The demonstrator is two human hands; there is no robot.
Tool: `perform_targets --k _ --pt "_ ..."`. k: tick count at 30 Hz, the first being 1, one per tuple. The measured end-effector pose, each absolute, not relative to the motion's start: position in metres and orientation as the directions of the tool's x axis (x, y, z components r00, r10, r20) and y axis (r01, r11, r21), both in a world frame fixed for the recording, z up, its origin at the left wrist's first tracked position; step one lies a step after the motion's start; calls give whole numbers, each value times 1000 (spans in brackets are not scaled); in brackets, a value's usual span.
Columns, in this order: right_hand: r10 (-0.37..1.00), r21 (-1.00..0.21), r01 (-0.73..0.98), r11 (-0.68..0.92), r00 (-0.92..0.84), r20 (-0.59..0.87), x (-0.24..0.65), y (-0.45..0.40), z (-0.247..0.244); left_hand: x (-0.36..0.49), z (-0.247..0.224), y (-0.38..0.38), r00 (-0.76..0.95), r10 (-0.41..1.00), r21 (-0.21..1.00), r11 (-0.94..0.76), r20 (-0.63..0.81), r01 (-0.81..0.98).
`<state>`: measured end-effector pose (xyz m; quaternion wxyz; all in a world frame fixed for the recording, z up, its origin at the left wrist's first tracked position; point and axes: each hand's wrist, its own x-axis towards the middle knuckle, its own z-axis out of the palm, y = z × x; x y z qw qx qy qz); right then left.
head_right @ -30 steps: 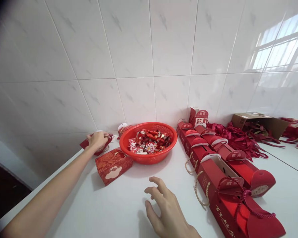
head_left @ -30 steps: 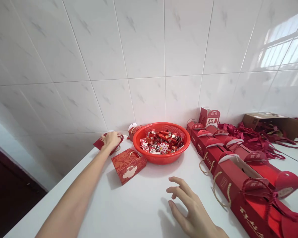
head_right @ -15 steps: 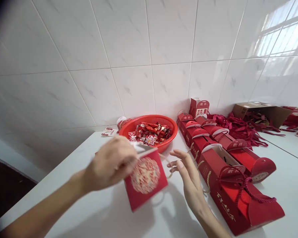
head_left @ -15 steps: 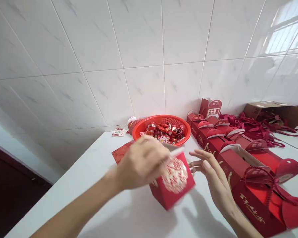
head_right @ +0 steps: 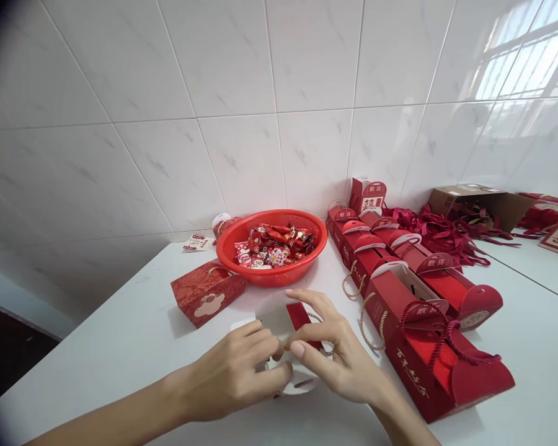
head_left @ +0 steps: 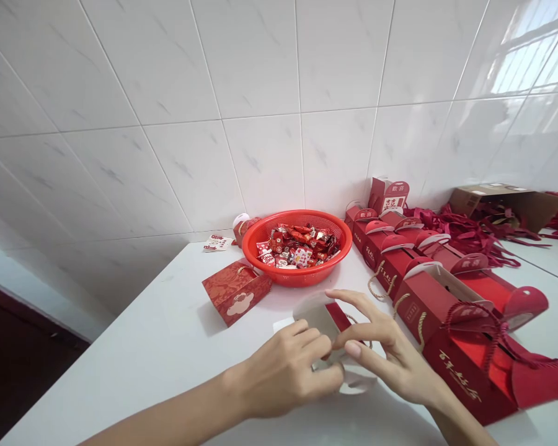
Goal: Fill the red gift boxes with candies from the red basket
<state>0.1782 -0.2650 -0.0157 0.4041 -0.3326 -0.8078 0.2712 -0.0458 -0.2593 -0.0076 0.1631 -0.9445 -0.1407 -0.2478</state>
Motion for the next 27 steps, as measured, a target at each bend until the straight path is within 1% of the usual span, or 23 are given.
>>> perform_targets --k 2,3,4,6,8,10,11,13,16,18,19,20,22,23,25,27 --pt "721 -634 372 678 -505 474 178 -264 -18 -47 -13 -261 843 228 -220 -902 487 371" --pt "713 -598 406 691 -515 476 178 -263 -20 -48 -14 -261 846 255 -179 -910 468 373" --pt "715 -567 443 695 -505 483 177 -262 -22 -49 -16 -261 848 287 -116 -921 445 372" --pt "733 -523 514 680 -446 514 175 -259 -28 -53 -15 -259 844 361 60 -928 398 368" --pt "753 -516 562 647 -363 549 174 -256 -33 -56 -11 -258 827 430 253 -899 361 357" --pt "773 -539 585 606 -275 571 176 -253 -36 -59 -4 -256 818 473 413 -850 326 327" --pt "788 -554 600 577 -232 571 178 -252 -38 -61 -1 -255 823 479 468 -828 305 308" --pt "828 -569 649 506 -181 530 183 -250 -40 -64 6 -254 847 464 531 -801 258 277" --pt "910 -550 738 392 -223 350 191 -249 -43 -68 13 -252 872 445 594 -764 205 251" --pt "938 -534 772 346 -267 221 194 -249 -44 -69 15 -251 850 484 629 -732 208 263" --pt "942 -528 780 334 -283 179 194 -249 -45 -69 15 -251 822 522 622 -727 226 291" --pt "943 -523 785 331 -300 146 193 -250 -45 -68 14 -249 786 565 594 -731 250 337" --pt "938 -514 790 334 -334 96 190 -251 -45 -64 11 -246 713 640 485 -738 286 469" --pt "936 -512 793 330 -345 69 187 -251 -45 -63 10 -244 686 673 430 -725 276 538" --pt "936 -513 801 307 -351 12 183 -252 -45 -59 6 -242 641 746 375 -655 182 656" --pt "936 -513 811 283 -349 -35 181 -252 -45 -57 4 -244 597 801 390 -562 38 729"
